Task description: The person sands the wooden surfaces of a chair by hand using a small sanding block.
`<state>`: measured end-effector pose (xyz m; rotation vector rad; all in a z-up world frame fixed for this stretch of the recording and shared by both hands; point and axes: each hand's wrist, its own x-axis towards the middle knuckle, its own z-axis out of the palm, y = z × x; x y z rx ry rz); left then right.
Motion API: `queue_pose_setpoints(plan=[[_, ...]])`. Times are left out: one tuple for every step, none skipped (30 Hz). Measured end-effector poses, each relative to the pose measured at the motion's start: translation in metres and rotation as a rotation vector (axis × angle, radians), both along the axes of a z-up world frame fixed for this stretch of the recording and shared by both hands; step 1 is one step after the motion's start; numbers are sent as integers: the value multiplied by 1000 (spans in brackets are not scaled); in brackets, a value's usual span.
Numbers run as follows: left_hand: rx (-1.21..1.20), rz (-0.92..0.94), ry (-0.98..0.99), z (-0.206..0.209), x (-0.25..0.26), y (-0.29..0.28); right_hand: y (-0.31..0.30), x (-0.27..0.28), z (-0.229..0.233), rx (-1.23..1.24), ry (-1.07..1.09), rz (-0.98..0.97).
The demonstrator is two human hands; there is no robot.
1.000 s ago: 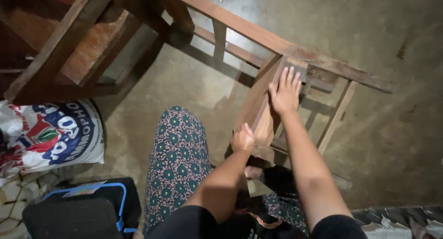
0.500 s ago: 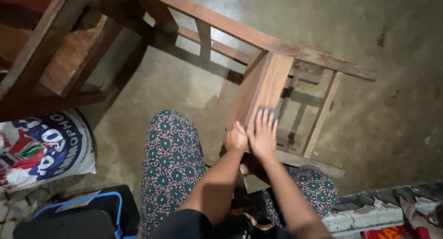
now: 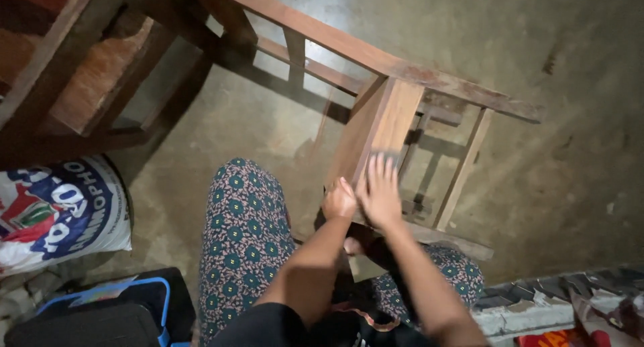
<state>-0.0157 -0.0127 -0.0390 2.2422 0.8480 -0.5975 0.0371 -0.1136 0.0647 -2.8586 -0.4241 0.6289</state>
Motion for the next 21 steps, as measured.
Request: queue_pose_setpoints(plan=[[-2, 6, 5, 6, -1, 0, -4, -23, -7, -2, 5, 6], [-24, 4, 14, 10, 2, 3, -7, -43, -16, 10, 110, -9], [-46, 1, 22, 14, 6, 5, -10, -62, -24, 21, 215, -25], [-45, 5, 26, 11, 6, 6, -6, -41, -19, 21, 219, -21], [-40, 12, 32, 7, 6, 5, -2, -19, -15, 18, 134, -16], [-37, 11, 40, 4, 4, 3, 0, -1, -11, 12, 53, -18], [-39, 7, 47, 6, -1, 2, 0, 28, -11, 9, 59, -22], [-34, 13, 21, 6, 1, 2, 0, 63, -12, 14, -14, -45], [-30, 19, -5, 8, 2, 2, 0, 97, -12, 19, -88, -68], [-27, 20, -12, 6, 2, 1, -8, 123, -22, 21, -94, -68], [-13, 16, -20, 3, 3, 1, -14, 149, -31, 11, -41, -96], [-3, 12, -22, 2, -2, -1, -22, 171, -39, -3, 19, -125], [-4, 12, -23, 3, -1, 2, -20, 169, -38, -5, 19, -125], [-6, 10, -28, 5, -1, 2, -21, 165, -37, -13, 18, -122], [-8, 8, -33, 6, -1, 2, -22, 162, -36, -20, 17, -119], [-12, 6, -36, -1, -2, 0, -17, 140, -24, -24, 14, -121], [9, 8, -58, -8, -2, -1, -12, 119, -12, -20, 6, -107], [32, 13, -76, -15, -5, -3, -7, 96, -3, -15, 2, -90], [30, 14, -74, -12, -5, -3, -7, 70, -2, -18, 3, -89], [12, 14, -76, -9, -4, -2, -6, 45, -1, -15, 43, -79], [-6, 14, -79, -6, -3, -2, -6, 21, 0, -12, 82, -69]])
